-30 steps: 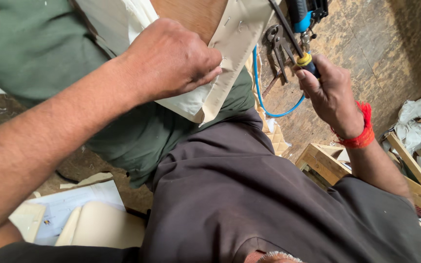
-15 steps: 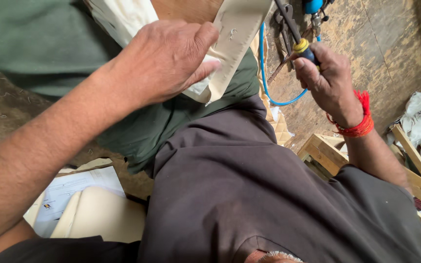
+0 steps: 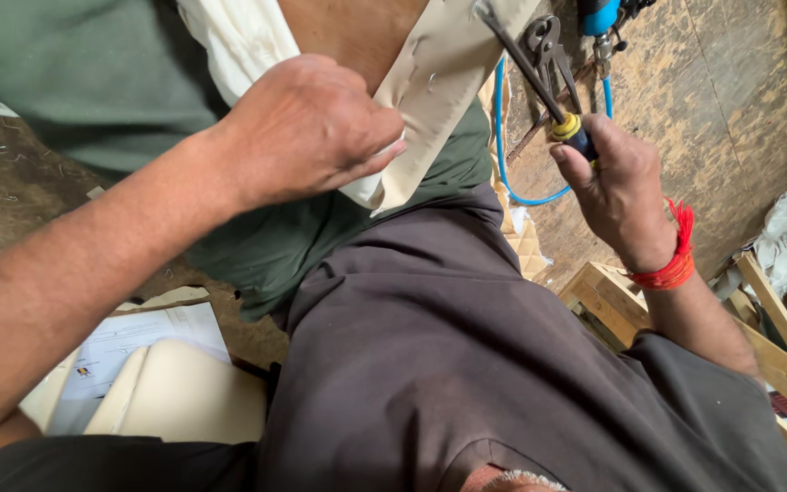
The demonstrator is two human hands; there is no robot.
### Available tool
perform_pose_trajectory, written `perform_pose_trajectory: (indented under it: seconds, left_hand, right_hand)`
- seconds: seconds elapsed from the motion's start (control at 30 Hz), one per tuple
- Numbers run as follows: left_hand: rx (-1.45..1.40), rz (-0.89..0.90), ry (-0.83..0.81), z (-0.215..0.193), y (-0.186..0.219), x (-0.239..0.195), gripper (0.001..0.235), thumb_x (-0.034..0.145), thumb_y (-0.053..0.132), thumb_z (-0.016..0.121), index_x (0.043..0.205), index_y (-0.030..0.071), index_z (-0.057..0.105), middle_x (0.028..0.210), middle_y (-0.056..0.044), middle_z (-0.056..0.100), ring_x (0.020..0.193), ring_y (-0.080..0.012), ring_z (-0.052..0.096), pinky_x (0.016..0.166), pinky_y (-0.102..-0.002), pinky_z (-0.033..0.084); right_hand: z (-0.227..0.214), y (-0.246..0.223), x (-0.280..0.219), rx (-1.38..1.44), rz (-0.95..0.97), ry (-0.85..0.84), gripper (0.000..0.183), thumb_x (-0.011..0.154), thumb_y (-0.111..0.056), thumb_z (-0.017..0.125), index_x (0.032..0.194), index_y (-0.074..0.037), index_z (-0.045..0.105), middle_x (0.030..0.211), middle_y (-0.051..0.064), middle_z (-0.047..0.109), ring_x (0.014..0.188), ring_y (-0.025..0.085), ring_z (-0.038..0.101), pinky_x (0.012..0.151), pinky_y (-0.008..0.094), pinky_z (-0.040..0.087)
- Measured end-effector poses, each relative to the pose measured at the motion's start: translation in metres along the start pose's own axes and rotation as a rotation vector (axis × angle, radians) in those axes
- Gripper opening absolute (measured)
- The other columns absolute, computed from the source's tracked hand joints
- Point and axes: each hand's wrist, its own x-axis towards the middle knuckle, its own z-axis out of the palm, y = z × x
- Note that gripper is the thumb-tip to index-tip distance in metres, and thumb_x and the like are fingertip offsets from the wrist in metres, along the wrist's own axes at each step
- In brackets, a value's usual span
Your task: The person is upholstering a wooden frame by attaching a white fabric cover. They use pliers to pull and secure the fabric, a screwdriver to adjust staples, and a pneumatic staple gun to fasten the material to the frame.
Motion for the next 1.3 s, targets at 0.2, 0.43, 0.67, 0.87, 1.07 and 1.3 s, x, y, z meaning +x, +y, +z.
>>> perform_pose_trajectory:
  seconds: [0.2, 0.43, 0.67, 0.87, 1.07, 1.3]
  left_hand:
    - [-0.232, -0.119, -0.152, -0.021, -0.007, 0.012, 0.037, 0.104, 0.034, 0.064, 0.078, 0.008, 0.055, 0.062, -0.013, 0.052, 0.065, -0.0359, 0.058, 0.056, -0.049, 0.042]
    - [-0.391, -0.207, -0.143, -0.013, -0.016, 0.018, 0.043, 0.103, 0.036, 0.063, 0.070, 0.010, 0.053, 0.059, -0.011, 0.051, 0.059, -0.0333, 0.055, 0.052, -0.047, 0.036]
    - [-0.271, -0.157, -0.188, -0.007, -0.024, 0.030, 0.040, 0.104, 0.036, 0.065, 0.076, 0.010, 0.054, 0.061, -0.009, 0.053, 0.059, -0.0337, 0.056, 0.051, -0.045, 0.038]
    - [-0.135, -0.143, -0.007, 0.002, -0.013, 0.005, 0.029, 0.105, 0.035, 0.070, 0.095, 0.008, 0.064, 0.082, -0.005, 0.061, 0.081, -0.0294, 0.062, 0.067, -0.043, 0.045]
    - [-0.170, -0.155, 0.034, 0.007, -0.012, 0.005, 0.029, 0.099, 0.035, 0.075, 0.088, 0.009, 0.068, 0.077, -0.005, 0.060, 0.077, -0.0273, 0.059, 0.069, -0.042, 0.045]
    - [-0.207, -0.147, 0.089, 0.014, -0.012, -0.001, 0.029, 0.101, 0.034, 0.074, 0.087, 0.009, 0.068, 0.078, -0.004, 0.061, 0.078, -0.0267, 0.058, 0.070, -0.042, 0.045]
  right_hand:
    - [0.003, 0.005, 0.007, 0.041, 0.006, -0.028, 0.028, 0.110, -0.028, 0.068, 0.110, -0.001, 0.061, 0.082, 0.013, 0.055, 0.073, 0.025, 0.058, 0.068, 0.038, 0.046]
    - [0.018, 0.026, 0.017, 0.183, -0.032, -0.043, 0.027, 0.110, -0.027, 0.067, 0.114, -0.001, 0.061, 0.085, 0.014, 0.057, 0.074, 0.027, 0.060, 0.068, 0.037, 0.047]
    - [0.053, 0.071, -0.010, 0.423, -0.055, 0.141, 0.031, 0.111, -0.033, 0.054, 0.105, -0.002, 0.060, 0.081, 0.004, 0.062, 0.067, 0.014, 0.062, 0.063, 0.028, 0.048]
    - [0.064, 0.046, -0.042, 0.474, 0.061, 0.028, 0.035, 0.109, -0.031, 0.057, 0.121, 0.001, 0.065, 0.082, 0.006, 0.065, 0.068, 0.016, 0.063, 0.064, 0.030, 0.052]
    - [-0.002, -0.023, -0.035, 0.125, -0.066, -0.046, 0.033, 0.103, -0.023, 0.069, 0.129, -0.002, 0.067, 0.092, 0.013, 0.070, 0.071, 0.022, 0.068, 0.062, 0.035, 0.054]
    - [-0.037, -0.064, -0.017, -0.296, -0.047, -0.169, 0.039, 0.096, -0.024, 0.075, 0.130, -0.007, 0.073, 0.075, 0.013, 0.064, 0.060, 0.029, 0.064, 0.055, 0.042, 0.050]
